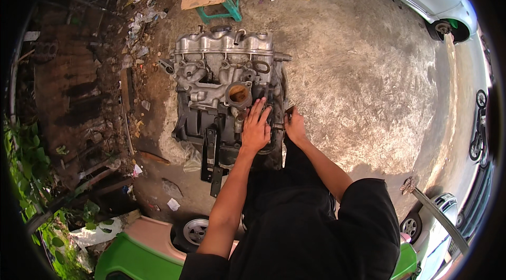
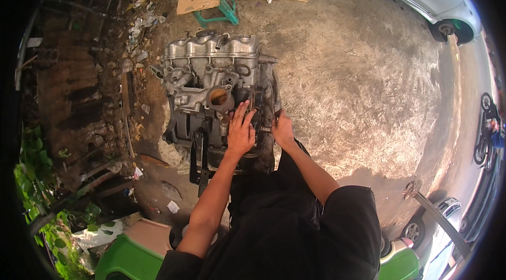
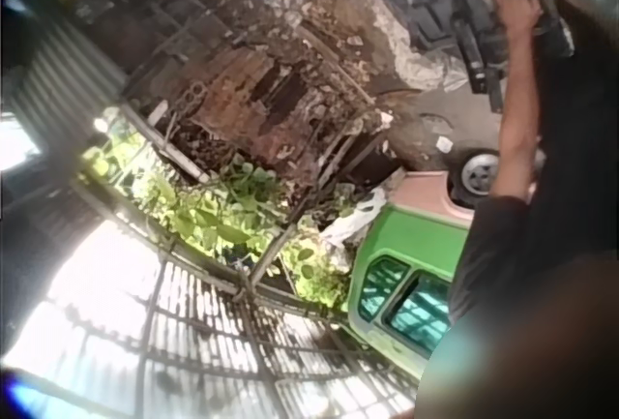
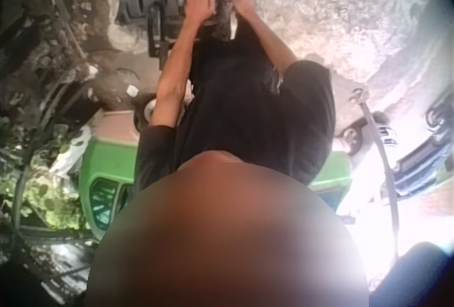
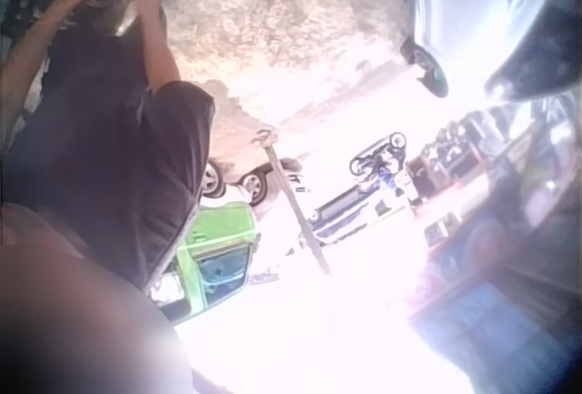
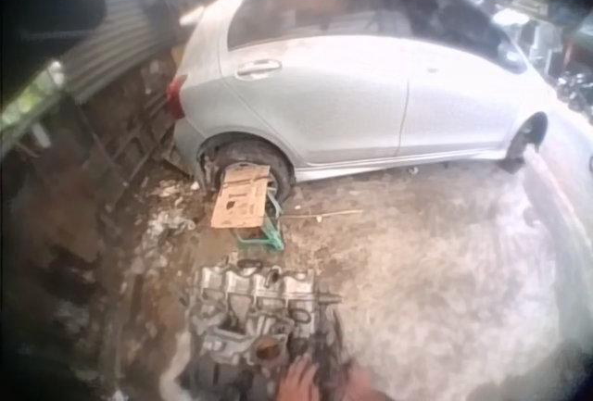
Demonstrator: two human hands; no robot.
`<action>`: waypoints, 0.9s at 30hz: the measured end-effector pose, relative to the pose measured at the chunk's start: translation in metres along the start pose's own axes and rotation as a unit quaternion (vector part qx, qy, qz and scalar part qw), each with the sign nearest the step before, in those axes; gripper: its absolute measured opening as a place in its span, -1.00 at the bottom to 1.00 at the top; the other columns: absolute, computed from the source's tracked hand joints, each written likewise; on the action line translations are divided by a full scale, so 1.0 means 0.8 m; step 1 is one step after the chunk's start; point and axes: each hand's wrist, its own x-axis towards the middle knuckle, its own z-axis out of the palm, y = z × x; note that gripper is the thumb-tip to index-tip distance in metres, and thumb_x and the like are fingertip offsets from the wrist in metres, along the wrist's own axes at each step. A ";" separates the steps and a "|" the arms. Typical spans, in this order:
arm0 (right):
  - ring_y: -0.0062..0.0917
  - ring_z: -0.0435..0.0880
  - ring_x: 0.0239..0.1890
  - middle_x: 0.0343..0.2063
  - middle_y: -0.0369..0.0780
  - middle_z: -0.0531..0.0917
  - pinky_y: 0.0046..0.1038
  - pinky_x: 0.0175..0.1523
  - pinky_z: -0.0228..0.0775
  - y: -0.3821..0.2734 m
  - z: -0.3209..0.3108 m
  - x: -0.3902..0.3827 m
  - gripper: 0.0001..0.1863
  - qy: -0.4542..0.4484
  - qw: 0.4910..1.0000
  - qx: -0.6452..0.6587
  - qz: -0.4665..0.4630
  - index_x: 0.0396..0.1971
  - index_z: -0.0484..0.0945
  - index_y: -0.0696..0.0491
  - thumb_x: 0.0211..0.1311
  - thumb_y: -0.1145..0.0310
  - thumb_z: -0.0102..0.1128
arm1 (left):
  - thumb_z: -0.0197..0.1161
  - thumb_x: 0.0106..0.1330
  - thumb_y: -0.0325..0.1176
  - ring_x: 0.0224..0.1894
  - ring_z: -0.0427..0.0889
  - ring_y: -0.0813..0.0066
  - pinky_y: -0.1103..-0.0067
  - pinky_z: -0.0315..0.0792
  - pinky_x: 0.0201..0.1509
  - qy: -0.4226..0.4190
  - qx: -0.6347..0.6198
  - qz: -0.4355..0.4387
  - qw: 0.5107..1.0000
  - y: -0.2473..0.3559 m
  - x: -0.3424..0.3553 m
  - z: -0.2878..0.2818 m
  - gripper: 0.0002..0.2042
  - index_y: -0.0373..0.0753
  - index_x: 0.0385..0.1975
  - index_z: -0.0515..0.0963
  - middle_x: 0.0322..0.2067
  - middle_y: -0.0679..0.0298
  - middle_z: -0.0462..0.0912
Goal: The person uses a wrench to tighten bolts on a car engine block resting on the ground. They repeatedly reposition the wrench and apply torque to fasteners on the side of the engine.
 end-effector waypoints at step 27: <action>-0.31 0.66 -0.41 -0.36 0.02 0.67 -0.27 -0.38 0.47 0.115 0.085 0.133 -0.48 -0.180 0.942 0.026 0.283 -0.18 0.56 0.30 0.39 0.02 0.12 | -0.01 0.15 -0.48 0.47 0.14 0.17 0.11 -0.03 0.49 0.005 0.000 0.002 1.000 0.000 0.001 0.001 -0.43 -0.13 0.26 0.37 0.43 0.18 0.18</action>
